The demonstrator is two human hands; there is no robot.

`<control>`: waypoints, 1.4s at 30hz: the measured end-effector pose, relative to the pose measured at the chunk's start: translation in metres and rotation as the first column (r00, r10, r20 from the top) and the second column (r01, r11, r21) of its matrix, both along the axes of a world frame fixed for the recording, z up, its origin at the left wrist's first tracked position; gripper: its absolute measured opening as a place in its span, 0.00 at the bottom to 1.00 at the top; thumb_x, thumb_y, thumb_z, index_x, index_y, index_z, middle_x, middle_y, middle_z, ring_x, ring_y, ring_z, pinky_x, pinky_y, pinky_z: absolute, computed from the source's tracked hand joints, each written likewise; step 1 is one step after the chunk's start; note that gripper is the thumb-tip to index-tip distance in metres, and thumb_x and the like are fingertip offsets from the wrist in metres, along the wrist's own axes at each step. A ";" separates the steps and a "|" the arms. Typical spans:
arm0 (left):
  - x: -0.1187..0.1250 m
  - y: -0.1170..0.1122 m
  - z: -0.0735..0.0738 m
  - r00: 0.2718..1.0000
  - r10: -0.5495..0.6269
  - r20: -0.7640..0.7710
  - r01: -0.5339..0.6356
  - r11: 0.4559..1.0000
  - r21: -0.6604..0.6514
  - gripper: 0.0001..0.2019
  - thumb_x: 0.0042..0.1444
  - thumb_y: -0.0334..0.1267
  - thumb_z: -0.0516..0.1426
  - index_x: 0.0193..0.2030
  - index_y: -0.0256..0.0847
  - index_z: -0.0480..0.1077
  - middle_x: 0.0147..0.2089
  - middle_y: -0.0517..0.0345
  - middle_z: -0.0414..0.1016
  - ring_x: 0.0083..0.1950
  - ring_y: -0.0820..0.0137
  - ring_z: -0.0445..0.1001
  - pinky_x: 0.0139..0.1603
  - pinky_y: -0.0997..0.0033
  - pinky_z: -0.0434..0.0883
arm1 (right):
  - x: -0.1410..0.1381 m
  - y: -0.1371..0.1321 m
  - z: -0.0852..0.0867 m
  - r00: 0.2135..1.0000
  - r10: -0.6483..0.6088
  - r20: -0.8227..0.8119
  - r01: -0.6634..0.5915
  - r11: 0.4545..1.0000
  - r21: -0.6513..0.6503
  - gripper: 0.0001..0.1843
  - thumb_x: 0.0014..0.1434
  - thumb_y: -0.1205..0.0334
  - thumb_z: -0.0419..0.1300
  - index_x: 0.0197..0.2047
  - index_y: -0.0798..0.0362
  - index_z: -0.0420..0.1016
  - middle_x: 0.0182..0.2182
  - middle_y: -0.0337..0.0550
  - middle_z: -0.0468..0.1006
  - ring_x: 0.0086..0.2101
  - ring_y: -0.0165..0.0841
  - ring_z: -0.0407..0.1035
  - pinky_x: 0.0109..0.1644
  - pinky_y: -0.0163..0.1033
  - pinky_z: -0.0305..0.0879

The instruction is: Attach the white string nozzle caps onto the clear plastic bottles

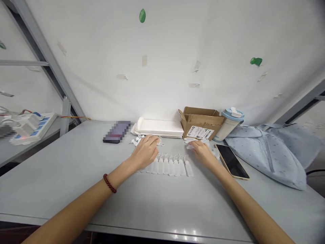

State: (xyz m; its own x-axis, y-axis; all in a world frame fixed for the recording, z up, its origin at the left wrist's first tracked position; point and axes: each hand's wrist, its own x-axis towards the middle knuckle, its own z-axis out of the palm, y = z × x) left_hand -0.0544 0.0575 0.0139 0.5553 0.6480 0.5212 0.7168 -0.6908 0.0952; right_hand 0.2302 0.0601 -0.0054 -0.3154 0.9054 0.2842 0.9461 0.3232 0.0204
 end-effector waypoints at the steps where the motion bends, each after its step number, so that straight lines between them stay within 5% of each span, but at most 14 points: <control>1: 0.000 0.001 -0.002 1.000 0.000 0.019 0.000 1.000 0.007 0.18 0.56 0.25 0.46 0.52 0.32 0.65 0.53 0.47 0.69 0.54 0.59 0.63 0.53 0.56 0.66 | 0.000 0.000 0.000 1.000 0.004 0.003 -0.004 1.000 0.006 0.22 0.53 0.81 0.48 0.48 0.58 0.71 0.46 0.53 0.75 0.47 0.41 0.67 0.46 0.42 0.61; 7: -0.001 0.005 -0.005 0.958 -0.008 0.287 -0.001 1.000 0.030 0.19 0.57 0.23 0.44 0.52 0.32 0.66 0.52 0.47 0.70 0.54 0.63 0.66 0.54 0.56 0.68 | -0.002 0.000 0.000 0.996 0.084 -0.022 -0.081 0.993 0.088 0.22 0.53 0.82 0.45 0.45 0.58 0.71 0.44 0.54 0.76 0.46 0.43 0.67 0.47 0.46 0.61; 14: 0.003 -0.004 0.009 0.767 -0.044 0.640 0.015 0.999 0.050 0.10 0.60 0.31 0.51 0.43 0.38 0.73 0.44 0.52 0.76 0.46 0.67 0.74 0.46 0.64 0.74 | -0.026 -0.022 0.009 0.960 0.223 -0.168 -0.164 0.938 0.304 0.16 0.62 0.71 0.47 0.52 0.57 0.64 0.46 0.55 0.74 0.47 0.41 0.68 0.50 0.48 0.64; 19: 0.012 -0.021 0.011 0.791 -0.197 0.580 0.132 0.979 0.153 0.07 0.59 0.31 0.54 0.39 0.39 0.73 0.37 0.54 0.78 0.39 0.69 0.76 0.41 0.68 0.75 | -0.055 -0.057 0.022 0.864 0.446 -0.233 -0.332 0.854 0.401 0.19 0.63 0.68 0.48 0.57 0.52 0.57 0.43 0.53 0.75 0.44 0.39 0.71 0.43 0.43 0.71; 23: 0.024 -0.041 0.008 0.802 -0.217 0.556 0.190 0.976 0.106 0.06 0.58 0.31 0.54 0.42 0.38 0.70 0.36 0.56 0.77 0.33 0.73 0.76 0.37 0.73 0.75 | -0.068 -0.075 0.029 0.821 0.520 -0.234 -0.411 0.824 0.390 0.23 0.63 0.70 0.49 0.61 0.52 0.52 0.43 0.52 0.74 0.43 0.37 0.72 0.40 0.39 0.73; 29: 0.029 -0.052 0.007 0.794 -0.227 0.564 0.217 0.972 0.087 0.07 0.59 0.29 0.53 0.43 0.40 0.69 0.37 0.57 0.77 0.34 0.73 0.77 0.37 0.75 0.75 | -0.068 -0.078 0.029 0.819 0.523 -0.235 -0.414 0.824 0.388 0.24 0.63 0.69 0.49 0.62 0.52 0.51 0.42 0.52 0.75 0.41 0.38 0.73 0.39 0.40 0.73; 42: 0.026 -0.054 0.008 0.810 -0.357 0.466 0.250 0.928 0.277 0.14 0.57 0.22 0.53 0.48 0.39 0.67 0.40 0.55 0.77 0.42 0.70 0.76 0.43 0.70 0.75 | -0.066 -0.078 0.021 0.785 0.525 -0.329 -0.420 0.841 0.340 0.27 0.63 0.68 0.51 0.64 0.52 0.48 0.38 0.50 0.74 0.36 0.36 0.72 0.35 0.39 0.72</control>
State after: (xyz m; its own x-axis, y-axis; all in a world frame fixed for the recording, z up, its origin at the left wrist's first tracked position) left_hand -0.0282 0.0035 0.0221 0.3344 0.3472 0.8761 0.3574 -0.9069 0.2230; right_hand 0.1637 -0.0183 0.0161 -0.4980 0.5597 0.6624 0.6165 0.7657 -0.1835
